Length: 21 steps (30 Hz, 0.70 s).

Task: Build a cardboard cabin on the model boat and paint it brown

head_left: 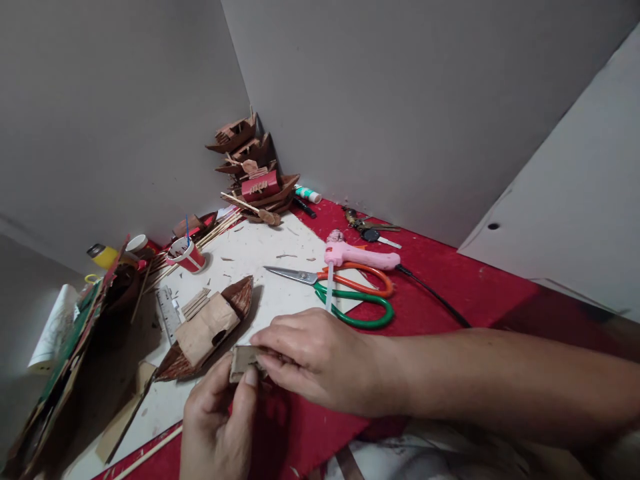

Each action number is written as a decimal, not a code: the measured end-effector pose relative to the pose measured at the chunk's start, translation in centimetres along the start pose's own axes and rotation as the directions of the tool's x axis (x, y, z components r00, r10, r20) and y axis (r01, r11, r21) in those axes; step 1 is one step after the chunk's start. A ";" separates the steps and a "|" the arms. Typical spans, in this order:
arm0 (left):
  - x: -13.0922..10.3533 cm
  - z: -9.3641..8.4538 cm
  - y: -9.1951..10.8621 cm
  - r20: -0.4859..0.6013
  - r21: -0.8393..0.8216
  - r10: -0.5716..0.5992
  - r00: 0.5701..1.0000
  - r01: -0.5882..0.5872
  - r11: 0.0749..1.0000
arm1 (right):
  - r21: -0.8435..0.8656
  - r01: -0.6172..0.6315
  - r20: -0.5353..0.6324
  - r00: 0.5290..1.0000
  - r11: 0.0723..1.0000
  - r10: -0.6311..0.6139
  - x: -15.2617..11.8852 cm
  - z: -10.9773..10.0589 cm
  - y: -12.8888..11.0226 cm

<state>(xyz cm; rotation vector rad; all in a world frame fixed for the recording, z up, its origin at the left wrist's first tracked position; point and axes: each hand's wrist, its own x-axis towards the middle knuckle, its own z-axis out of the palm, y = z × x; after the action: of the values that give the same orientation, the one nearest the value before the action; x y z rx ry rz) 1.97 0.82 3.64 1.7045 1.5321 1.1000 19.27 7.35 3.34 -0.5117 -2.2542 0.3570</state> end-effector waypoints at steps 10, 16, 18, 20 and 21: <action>0.0 0.3 0.2 0.123 0.047 0.135 0.983 -0.142 0.989 | 0.399 -0.017 -0.150 0.985 0.917 0.084 0.5 0.2 0.4; -0.1 0.1 0.1 0.167 0.016 0.054 0.984 -0.058 0.998 | 0.267 0.056 -0.097 0.995 0.962 -0.031 0.6 0.2 0.7; -0.2 0.1 0.3 0.191 -0.077 -0.044 0.981 0.060 0.995 | 0.167 0.109 -0.066 0.993 0.980 -0.100 0.6 0.2 0.8; -0.3 0.1 0.4 0.242 -0.199 -0.157 0.958 0.207 0.958 | 0.052 0.191 -0.026 0.981 0.980 -0.190 0.5 0.1 0.9; -0.3 0.1 0.4 0.274 -0.264 -0.201 0.940 0.275 0.924 | 0.006 0.243 -0.005 0.970 0.970 -0.243 0.5 0.1 0.9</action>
<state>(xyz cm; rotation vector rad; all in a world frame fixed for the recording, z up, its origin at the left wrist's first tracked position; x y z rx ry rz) 2.29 0.44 3.87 1.3487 1.3037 0.9054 19.12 8.42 3.25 -0.2277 -2.2791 0.2377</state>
